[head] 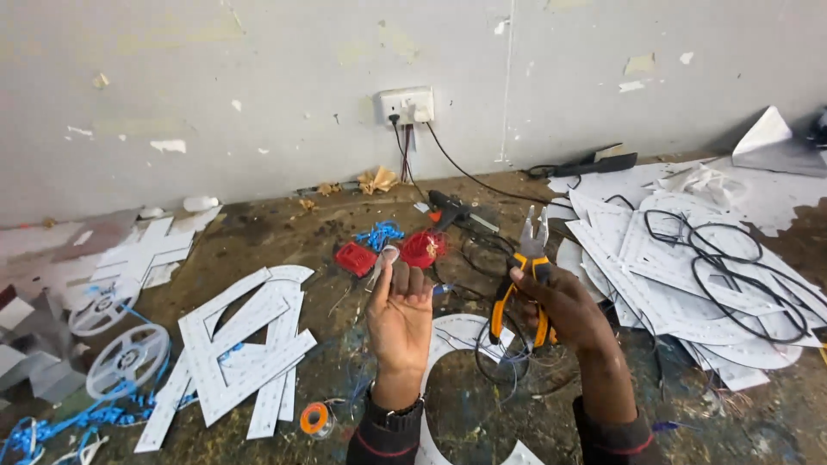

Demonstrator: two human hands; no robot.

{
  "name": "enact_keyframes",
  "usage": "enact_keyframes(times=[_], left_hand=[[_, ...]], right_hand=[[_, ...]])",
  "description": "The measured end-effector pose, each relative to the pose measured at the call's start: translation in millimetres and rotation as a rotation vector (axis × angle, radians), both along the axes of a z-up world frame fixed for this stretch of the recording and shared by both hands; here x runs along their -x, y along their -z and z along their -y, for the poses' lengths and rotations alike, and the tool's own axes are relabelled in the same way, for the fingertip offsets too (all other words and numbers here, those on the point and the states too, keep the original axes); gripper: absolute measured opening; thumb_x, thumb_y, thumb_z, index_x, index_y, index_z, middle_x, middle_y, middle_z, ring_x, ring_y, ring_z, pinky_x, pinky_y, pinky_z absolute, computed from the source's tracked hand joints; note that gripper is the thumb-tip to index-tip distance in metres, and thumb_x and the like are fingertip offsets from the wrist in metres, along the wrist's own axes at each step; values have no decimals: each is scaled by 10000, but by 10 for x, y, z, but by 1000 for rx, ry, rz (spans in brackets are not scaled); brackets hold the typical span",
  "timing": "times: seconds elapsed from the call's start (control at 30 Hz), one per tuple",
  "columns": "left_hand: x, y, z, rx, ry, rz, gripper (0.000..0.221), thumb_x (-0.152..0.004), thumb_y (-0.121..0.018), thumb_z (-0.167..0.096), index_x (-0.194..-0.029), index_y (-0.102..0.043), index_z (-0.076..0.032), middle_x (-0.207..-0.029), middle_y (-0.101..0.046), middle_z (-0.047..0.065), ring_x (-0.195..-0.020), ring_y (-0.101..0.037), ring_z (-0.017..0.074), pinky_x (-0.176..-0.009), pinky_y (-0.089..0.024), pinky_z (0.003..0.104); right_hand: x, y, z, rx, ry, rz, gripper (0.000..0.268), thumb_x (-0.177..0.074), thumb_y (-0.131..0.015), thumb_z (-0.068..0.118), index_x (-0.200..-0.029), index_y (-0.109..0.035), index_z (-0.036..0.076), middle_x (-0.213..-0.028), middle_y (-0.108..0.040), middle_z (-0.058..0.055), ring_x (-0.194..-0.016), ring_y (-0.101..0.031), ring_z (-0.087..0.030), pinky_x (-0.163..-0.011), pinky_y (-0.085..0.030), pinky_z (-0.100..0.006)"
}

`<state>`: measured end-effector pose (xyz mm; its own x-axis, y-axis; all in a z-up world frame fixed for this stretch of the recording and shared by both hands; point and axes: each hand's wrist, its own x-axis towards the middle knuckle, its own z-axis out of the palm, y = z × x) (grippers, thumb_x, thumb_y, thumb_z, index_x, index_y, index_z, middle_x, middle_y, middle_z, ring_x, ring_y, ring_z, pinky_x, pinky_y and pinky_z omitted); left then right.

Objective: Preparing electrical wires for a letter 'C' sign by stripping and cutting them using wire cutters.

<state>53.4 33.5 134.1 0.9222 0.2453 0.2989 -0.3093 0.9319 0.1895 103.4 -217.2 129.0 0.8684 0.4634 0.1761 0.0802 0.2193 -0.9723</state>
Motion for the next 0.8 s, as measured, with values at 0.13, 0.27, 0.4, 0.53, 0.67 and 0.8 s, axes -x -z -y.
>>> enact_keyframes(times=[0.13, 0.27, 0.4, 0.53, 0.67, 0.8], left_hand=[[-70, 61, -70, -144, -41, -18, 299, -1203, -569, -230, -1399, -534, -7, -740, -199, -44, -654, -199, 138, -637, -223, 376], [-213, 152, -159, -107, -37, -161, 652, -1169, -609, -248, -1715, -323, -40, -652, -315, -8, -588, -331, 139, -632, -331, 357], [-221, 149, -121, -116, -73, -171, 211, -1178, -608, -203, -1331, -572, -60, -673, -304, -35, -585, -308, 111, -595, -335, 311], [-223, 239, -39, -226, -51, -189, 249, -1208, -575, -213, -1355, -616, -17, -709, -342, -31, -610, -335, 116, -650, -379, 325], [-218, 225, 34, -826, -107, -214, 381, -1191, -579, -290, -1311, -720, 42, -694, -324, -63, -638, -339, 77, -672, -361, 269], [-215, 284, -4, -1106, 41, -173, 411, -1181, -612, -252, -1308, -746, 115, -652, -381, -21, -604, -368, 114, -646, -404, 312]], right_hand=[[189, -273, -156, -87, -8, 63, 380, -1198, -579, 252, -849, -581, 101, -749, -520, -42, -558, -503, -163, -534, -444, -333], [263, -307, -315, 110, 197, 16, 466, -1113, -686, 364, -783, -736, 39, -684, -707, -94, -614, -651, -211, -661, -501, -373], [228, -358, -545, 337, 296, 75, 488, -1066, -714, 438, -715, -710, 99, -657, -686, -17, -639, -682, -153, -698, -496, -342], [177, -343, -700, 228, 404, -294, 382, -902, -844, 487, -925, -695, 136, -997, -704, -68, -1054, -728, -276, -1040, -601, -467], [124, -390, -663, -317, 462, -196, 284, -968, -871, 190, -1180, -747, 48, -1114, -819, -151, -936, -686, -217, -874, -547, -386], [-149, -8, -517, -569, 488, -308, 164, -1071, -788, 176, -1132, -649, 116, -842, -747, -37, -662, -564, -80, -655, -537, -264]])
